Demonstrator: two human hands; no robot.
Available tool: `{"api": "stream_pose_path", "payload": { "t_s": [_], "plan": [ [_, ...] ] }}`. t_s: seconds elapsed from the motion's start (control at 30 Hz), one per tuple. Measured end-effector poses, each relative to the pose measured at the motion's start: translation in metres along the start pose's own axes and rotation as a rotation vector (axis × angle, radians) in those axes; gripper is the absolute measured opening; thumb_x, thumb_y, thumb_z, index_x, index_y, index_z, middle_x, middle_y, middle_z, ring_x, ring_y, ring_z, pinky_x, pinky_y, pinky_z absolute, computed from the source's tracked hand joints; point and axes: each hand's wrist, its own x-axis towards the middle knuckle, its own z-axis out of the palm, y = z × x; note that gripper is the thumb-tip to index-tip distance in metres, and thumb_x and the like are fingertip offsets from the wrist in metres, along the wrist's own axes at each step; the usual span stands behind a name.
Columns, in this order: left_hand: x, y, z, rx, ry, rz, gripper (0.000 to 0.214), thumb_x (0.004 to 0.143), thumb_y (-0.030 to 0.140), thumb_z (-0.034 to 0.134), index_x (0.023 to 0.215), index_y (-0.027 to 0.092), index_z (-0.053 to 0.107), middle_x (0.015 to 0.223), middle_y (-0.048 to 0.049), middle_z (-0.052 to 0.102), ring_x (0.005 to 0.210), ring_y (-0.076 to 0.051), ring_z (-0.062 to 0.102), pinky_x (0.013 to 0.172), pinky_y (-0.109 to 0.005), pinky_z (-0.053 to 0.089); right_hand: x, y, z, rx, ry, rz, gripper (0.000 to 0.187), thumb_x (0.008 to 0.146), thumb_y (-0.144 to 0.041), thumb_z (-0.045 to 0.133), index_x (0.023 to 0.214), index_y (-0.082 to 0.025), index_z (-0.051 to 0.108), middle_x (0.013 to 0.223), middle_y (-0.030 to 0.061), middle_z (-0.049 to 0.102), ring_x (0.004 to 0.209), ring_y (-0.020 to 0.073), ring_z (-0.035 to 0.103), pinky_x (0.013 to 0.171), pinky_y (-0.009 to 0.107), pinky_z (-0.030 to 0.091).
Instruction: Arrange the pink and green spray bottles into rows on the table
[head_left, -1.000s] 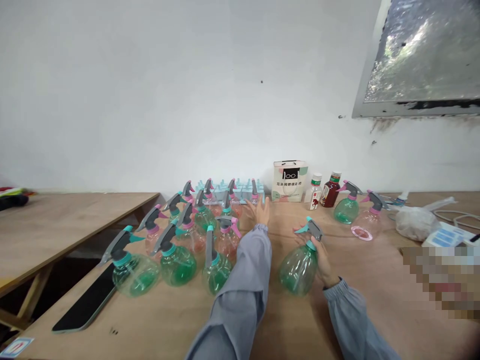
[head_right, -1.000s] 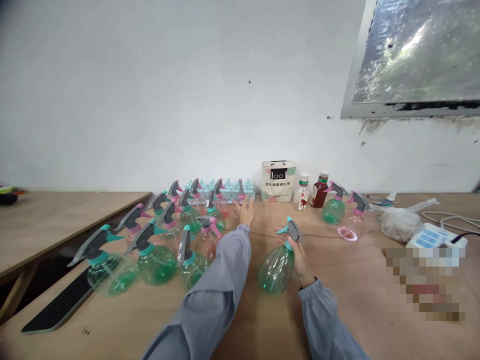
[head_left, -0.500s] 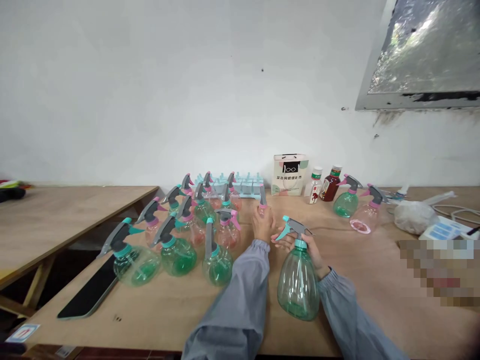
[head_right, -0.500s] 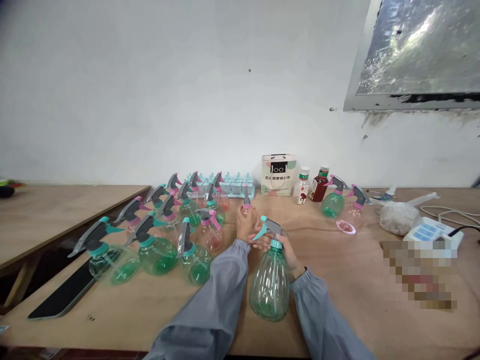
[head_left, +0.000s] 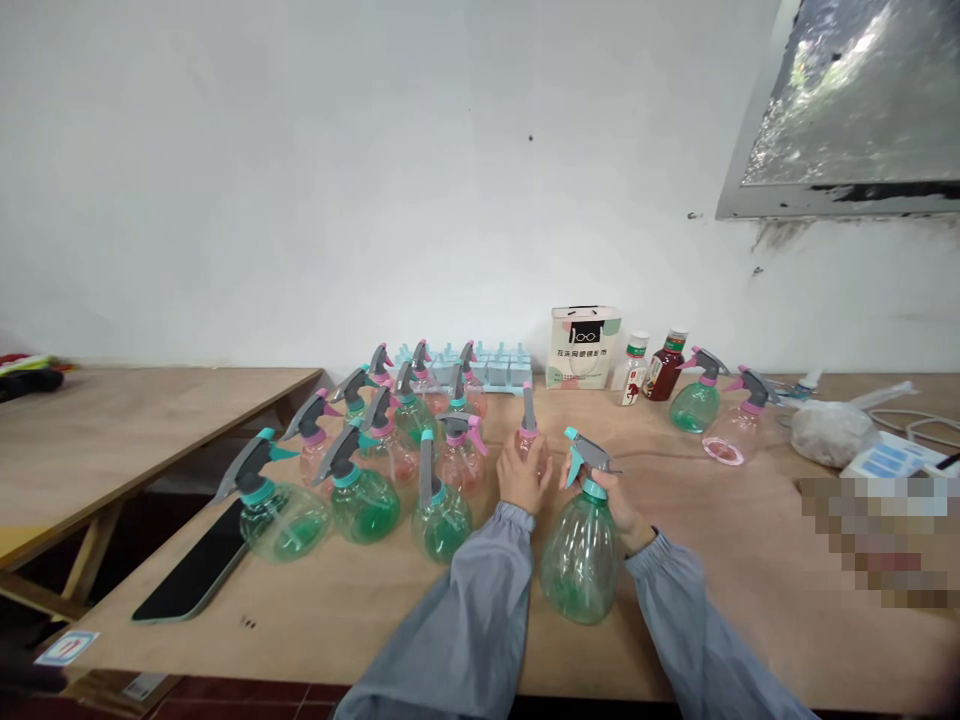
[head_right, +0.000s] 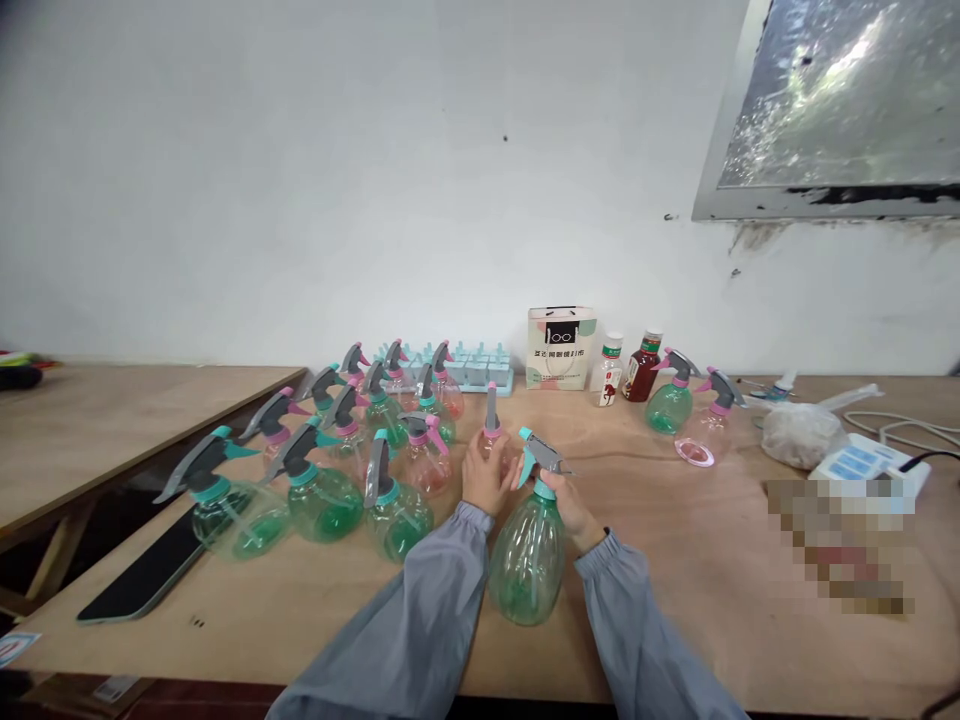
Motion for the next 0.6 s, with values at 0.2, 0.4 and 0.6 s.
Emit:
{"api": "stream_pose_path", "payload": {
  "t_s": [0.2,0.4,0.6],
  "plan": [
    [0.001,0.001,-0.007,-0.018,-0.076,0.006,0.052,0.086,0.037,0.062,0.137,0.027,0.058,0.151,-0.0171,0.038,0.134,-0.035,0.046,0.103,-0.047,0.045,-0.002,0.006,-0.005,0.051,0.036,0.008,0.039,0.074,-0.061,0.060,0.089,-0.026,0.068,0.082,0.0066,0.072,0.091,0.0282,0.067,0.083,0.042,0.054],
    [0.001,0.004,-0.010,-0.031,-0.060,-0.016,0.046,0.090,0.037,0.055,0.135,0.028,0.059,0.149,-0.0145,0.039,0.133,-0.033,0.047,0.102,-0.046,0.045,0.001,0.012,-0.009,0.025,0.125,-0.061,0.035,0.077,-0.058,0.056,0.086,-0.026,0.063,0.087,0.0067,0.071,0.087,0.0264,0.066,0.079,0.041,0.054],
    [0.001,0.002,-0.008,-0.037,-0.055,0.007,0.046,0.089,0.037,0.056,0.135,0.028,0.059,0.150,-0.0147,0.037,0.133,-0.033,0.046,0.103,-0.046,0.044,0.002,0.011,-0.007,0.007,0.082,-0.024,0.035,0.074,-0.059,0.058,0.087,-0.027,0.065,0.082,0.0065,0.070,0.091,0.0278,0.066,0.082,0.042,0.054]
  ]
}}
